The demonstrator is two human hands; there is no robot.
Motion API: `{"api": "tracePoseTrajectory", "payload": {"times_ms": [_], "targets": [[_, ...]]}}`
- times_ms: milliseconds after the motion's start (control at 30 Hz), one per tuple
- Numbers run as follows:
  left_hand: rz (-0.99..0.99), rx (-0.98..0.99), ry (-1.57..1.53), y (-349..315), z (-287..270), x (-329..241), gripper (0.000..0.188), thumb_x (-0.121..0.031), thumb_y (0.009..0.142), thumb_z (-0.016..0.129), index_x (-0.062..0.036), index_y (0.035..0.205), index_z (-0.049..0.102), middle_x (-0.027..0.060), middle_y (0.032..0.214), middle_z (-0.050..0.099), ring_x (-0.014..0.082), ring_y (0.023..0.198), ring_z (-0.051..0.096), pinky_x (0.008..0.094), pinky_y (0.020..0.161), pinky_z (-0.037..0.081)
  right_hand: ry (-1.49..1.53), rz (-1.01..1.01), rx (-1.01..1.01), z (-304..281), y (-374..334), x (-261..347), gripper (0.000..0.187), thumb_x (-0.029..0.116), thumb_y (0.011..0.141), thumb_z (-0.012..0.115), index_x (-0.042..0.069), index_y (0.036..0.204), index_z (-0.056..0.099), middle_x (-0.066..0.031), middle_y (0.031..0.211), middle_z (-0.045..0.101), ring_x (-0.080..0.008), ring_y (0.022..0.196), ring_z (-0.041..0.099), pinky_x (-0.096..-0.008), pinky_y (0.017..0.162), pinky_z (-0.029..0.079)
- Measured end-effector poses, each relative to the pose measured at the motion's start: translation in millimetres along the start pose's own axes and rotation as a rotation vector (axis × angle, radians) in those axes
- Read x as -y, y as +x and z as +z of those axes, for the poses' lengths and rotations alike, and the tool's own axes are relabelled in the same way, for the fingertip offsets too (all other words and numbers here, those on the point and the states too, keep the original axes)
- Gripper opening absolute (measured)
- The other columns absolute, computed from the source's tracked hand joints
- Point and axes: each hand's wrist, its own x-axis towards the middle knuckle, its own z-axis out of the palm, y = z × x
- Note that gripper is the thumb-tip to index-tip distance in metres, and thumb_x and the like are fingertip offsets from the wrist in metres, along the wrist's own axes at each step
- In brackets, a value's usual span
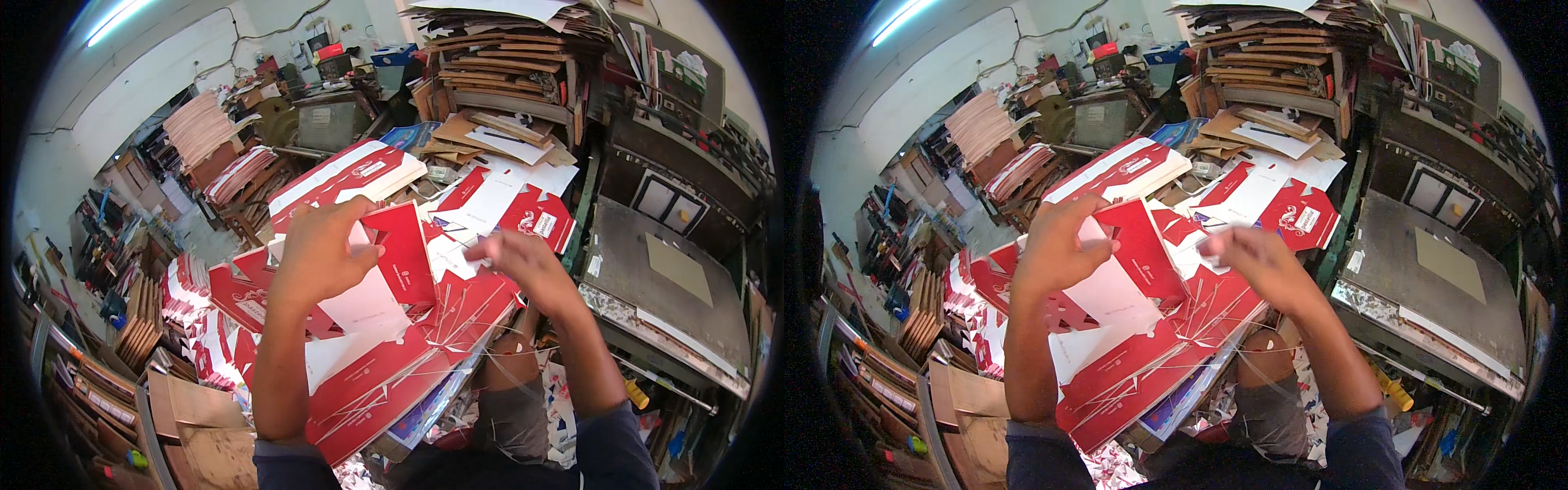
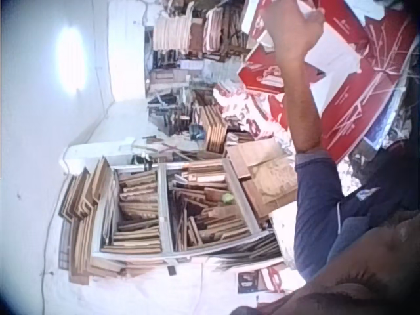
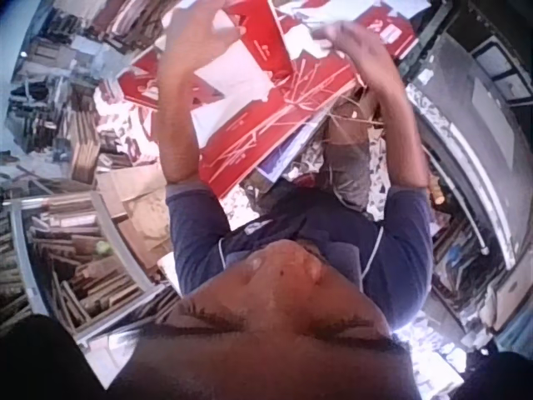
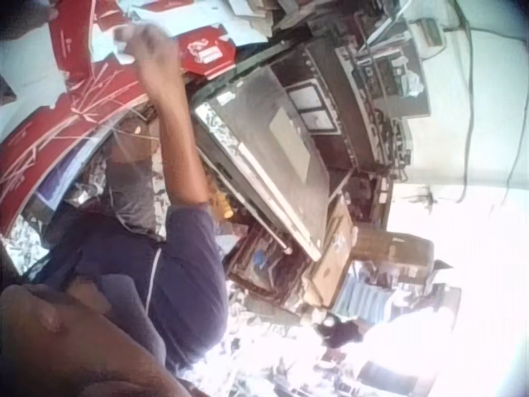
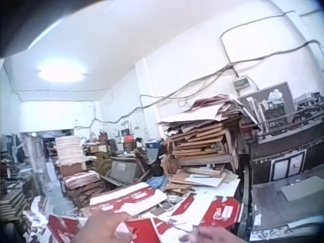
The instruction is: The person assembles red and white cardboard boxes by hand in a workshop. They pick up flat printed sheets, fold them along pre-scored lines, and tuck the flaps to form the box structure. The person handles the boxes one at a time, stacking the completed units on a pile.
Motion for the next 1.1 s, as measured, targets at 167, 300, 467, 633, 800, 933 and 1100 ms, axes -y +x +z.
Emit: {"api": "tracePoseTrajectory", "payload": {"times_ms": [167, 300, 467, 633, 800, 933, 1100], "targets": [[0.068, -0.086, -0.027, -4.6, 3.7, -0.3, 0.047, -0.019, 0.072, 0.082, -0.0105, 0.112, 0.06, 0.0099, 0.106, 0.066, 0.0297, 0.085, 0.065, 0.0395, 0.068, 0.047, 0.159, 0.291, 0.373, 27.2, 121.0, -8.4, 0.064, 0.064, 0.094, 0.053, 0.006, 0.114, 0.067, -0.0073, 0.101, 0.069, -0.0105, 0.09, 0.065, -0.0305, 0.073, 0.053], [0.04, -0.092, -0.098, -12.3, 2.0, -3.9, 0.042, -0.019, 0.075, 0.081, -0.0138, 0.11, 0.059, 0.0051, 0.101, 0.059, 0.0255, 0.066, 0.06, 0.0421, 0.07, 0.045, 0.102, 0.265, 0.697, 41.7, 165.3, -29.5, 0.052, 0.06, 0.094, 0.054, 0.012, 0.105, 0.07, -0.0038, 0.081, 0.067, -0.0057, 0.066, 0.061, -0.0255, 0.051, 0.047], [0.074, -0.132, -0.08, -16.3, 4.2, 0.4, 0.043, -0.025, 0.075, 0.083, -0.0106, 0.108, 0.059, 0.0092, 0.1, 0.059, 0.0281, 0.064, 0.059, 0.0402, 0.063, 0.044, -0.176, 0.087, 0.719, 48.7, 181.3, -35.4, 0.05, 0.055, 0.093, 0.056, 0.008, 0.1, 0.071, -0.0052, 0.066, 0.062, -0.0102, 0.051, 0.057, -0.0269, 0.04, 0.041], [0.085, -0.134, -0.027, -15.9, 5.9, -1.1, 0.041, -0.026, 0.077, 0.081, -0.0109, 0.108, 0.059, 0.0072, 0.097, 0.059, 0.028, 0.064, 0.058, 0.0414, 0.065, 0.045, -0.432, -0.191, 0.5, 52.9, 151.0, -11.2, 0.046, 0.045, 0.099, 0.052, 0.007, 0.119, 0.068, -0.0161, 0.102, 0.066, -0.0243, 0.088, 0.066, -0.0371, 0.077, 0.052], [0.144, -0.147, -0.005, -12.1, 10.3, 0.3, 0.038, -0.023, 0.078, 0.08, -0.0109, 0.107, 0.059, 0.0075, 0.098, 0.064, 0.0289, 0.07, 0.063, 0.0414, 0.067, 0.045, -0.028, -0.192, 0.421, 65.2, 139.3, -31.7, 0.044, 0.04, 0.101, 0.052, 0.003, 0.118, 0.066, -0.016, 0.1, 0.066, -0.0233, 0.088, 0.066, -0.0362, 0.078, 0.051], [0.116, -0.082, -0.051, -9.1, 7.5, 3.3, 0.036, -0.022, 0.079, 0.08, -0.0114, 0.107, 0.059, 0.0093, 0.092, 0.068, 0.0295, 0.069, 0.064, 0.0419, 0.066, 0.046, 0.145, 0.06, 0.289, 78.3, 134.1, -31.4, 0.037, 0.036, 0.1, 0.049, 0.005, 0.105, 0.068, -0.0153, 0.098, 0.066, -0.0207, 0.08, 0.065, -0.037, 0.07, 0.049], [0.079, -0.014, -0.037, -7.5, 6.8, 0.9, 0.035, -0.021, 0.079, 0.08, -0.0133, 0.107, 0.06, 0.0076, 0.083, 0.068, 0.0296, 0.063, 0.063, 0.0426, 0.064, 0.046, -0.389, -0.597, 0.155, 71.0, 130.8, -59.8, 0.038, 0.031, 0.102, 0.043, 0.001, 0.093, 0.065, -0.0129, 0.078, 0.064, -0.0227, 0.07, 0.059, -0.0396, 0.064, 0.045]]}}
